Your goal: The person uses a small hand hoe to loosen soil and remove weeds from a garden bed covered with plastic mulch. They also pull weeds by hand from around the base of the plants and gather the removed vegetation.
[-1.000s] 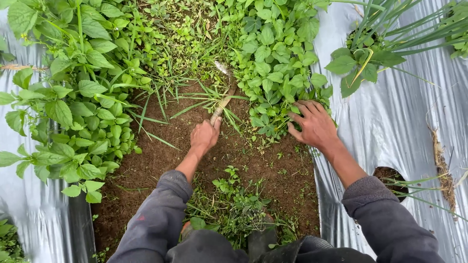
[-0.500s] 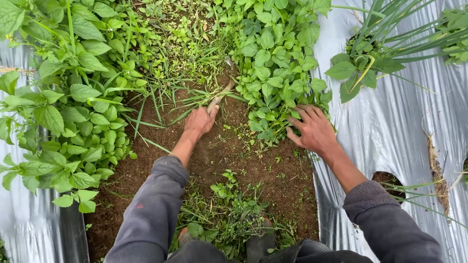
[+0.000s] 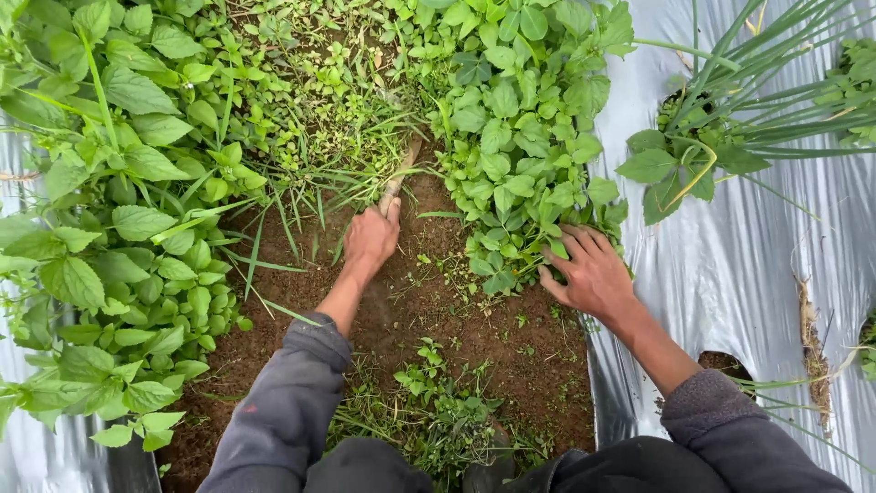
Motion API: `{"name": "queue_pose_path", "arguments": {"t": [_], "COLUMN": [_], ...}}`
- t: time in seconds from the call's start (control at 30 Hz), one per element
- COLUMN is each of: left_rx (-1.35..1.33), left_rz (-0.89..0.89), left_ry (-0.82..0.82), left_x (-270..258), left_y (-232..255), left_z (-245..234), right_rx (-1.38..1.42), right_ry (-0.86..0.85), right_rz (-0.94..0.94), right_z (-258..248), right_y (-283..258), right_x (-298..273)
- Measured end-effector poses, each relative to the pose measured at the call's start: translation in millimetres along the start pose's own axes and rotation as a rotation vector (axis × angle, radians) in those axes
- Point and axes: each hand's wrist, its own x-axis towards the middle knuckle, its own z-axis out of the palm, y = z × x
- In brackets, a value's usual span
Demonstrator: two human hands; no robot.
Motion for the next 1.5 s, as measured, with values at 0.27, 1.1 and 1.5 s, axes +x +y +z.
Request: {"name": "queue_pose_path", "arguments": {"t": [0.27,1.1,1.5], "left_rx": [0.119,-0.3,-0.414], "left_rz": [-0.125,-0.183,-0.191], "left_ry": [-0.113,0.181,0.246], "left_x": [-83.2,0.2,-24.5], "left_y": [-0.1,-39.7,-41.5], "left_z": [-31.8,35.1,43.8], "right_rx": [0.005,0.021,0.002], "right_ry": [0.009,0.042,0.079], "right_rz": [-0.011,-0.029,-0.031], "right_z": [-3.6,-6.5,-8.9], "right_y": [6.2,3.8,-2.5], "right_x": [8.8,7.5,6.1]}}
